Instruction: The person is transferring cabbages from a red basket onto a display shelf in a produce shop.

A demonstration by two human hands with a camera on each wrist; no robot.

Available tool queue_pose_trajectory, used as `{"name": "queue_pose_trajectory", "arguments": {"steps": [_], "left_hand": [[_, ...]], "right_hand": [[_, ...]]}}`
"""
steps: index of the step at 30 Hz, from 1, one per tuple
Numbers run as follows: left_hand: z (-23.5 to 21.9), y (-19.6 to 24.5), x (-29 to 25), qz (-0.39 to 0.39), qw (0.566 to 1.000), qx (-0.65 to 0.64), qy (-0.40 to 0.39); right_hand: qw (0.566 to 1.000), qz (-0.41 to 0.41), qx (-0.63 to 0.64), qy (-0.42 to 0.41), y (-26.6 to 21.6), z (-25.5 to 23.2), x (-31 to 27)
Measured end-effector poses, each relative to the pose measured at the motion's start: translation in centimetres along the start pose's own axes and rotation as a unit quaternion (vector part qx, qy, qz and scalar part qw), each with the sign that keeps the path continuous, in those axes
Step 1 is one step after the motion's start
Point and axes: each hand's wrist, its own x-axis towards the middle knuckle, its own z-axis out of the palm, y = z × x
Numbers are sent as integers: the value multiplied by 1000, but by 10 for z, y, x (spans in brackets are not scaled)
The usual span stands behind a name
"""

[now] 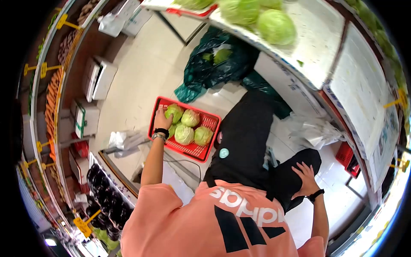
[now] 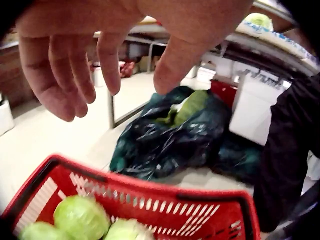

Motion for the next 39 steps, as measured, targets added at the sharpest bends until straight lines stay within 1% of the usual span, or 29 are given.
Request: {"name": "queue_pose_trajectory", "arguments": {"steps": [1,2,4,5,8,9,12,13,14,16,17,20,21,24,25,28,32,33,36,37,38,39], "left_hand": [[11,-26,-10,-57,997,24,-48],[23,-49,-23,-83,994,44,-55],[38,-74,-51,-135,985,82,-69],[45,-86,-58,-187,973,95,-95],[59,-133,-74,-247,966,47,-66],[64,-146,-76,-248,967,38,-48],[78,-180,-75,-219,976,0,1],[82,-189,-71,-190,982,8,-7],[89,-193,-69,-182,983,15,-17],[85,-186,-58,-161,986,30,-38],[86,-184,-53,-163,985,20,-55],[115,-188,-40,-170,982,26,-79],[114,-178,-35,-217,971,19,-101],[114,-156,-23,-296,940,105,-133],[113,-149,-20,-307,939,108,-106],[100,-149,-10,-332,927,69,-157],[94,-152,-20,-297,950,50,-81],[79,-142,-21,-297,953,34,-56],[72,-183,-28,-218,968,-123,27],[67,-194,-28,-223,933,-282,16],[78,-220,-34,-221,905,-363,32],[46,-201,-36,-285,831,-478,-18]], "right_hand": [[1000,1,-9,-10,1,-1,5],[1000,2,-11,-26,2,-2,8],[998,7,-17,-55,1,-8,17],[998,9,-22,-66,2,-10,21],[993,22,-37,-108,1,-17,31],[990,25,-49,-127,-7,-23,36],[985,40,-62,-154,-23,-31,46],[984,42,-67,-158,-26,-32,48],[983,45,-71,-162,-29,-34,49],[981,52,-81,-167,-35,-35,48],[982,54,-81,-163,-36,-34,48],[982,63,-83,-154,-40,-32,44],[981,70,-85,-158,-43,-33,44],[979,78,-88,-167,-50,-38,46],[978,80,-89,-170,-50,-38,46],[979,80,-87,-168,-53,-41,45],[982,70,-83,-154,-47,-38,40],[983,71,-75,-150,-48,-38,40],[982,72,-76,-155,-48,-39,40],[983,71,-72,-153,-45,-37,39],[984,68,-69,-151,-42,-36,38],[985,64,-67,-147,-40,-35,37]]}}
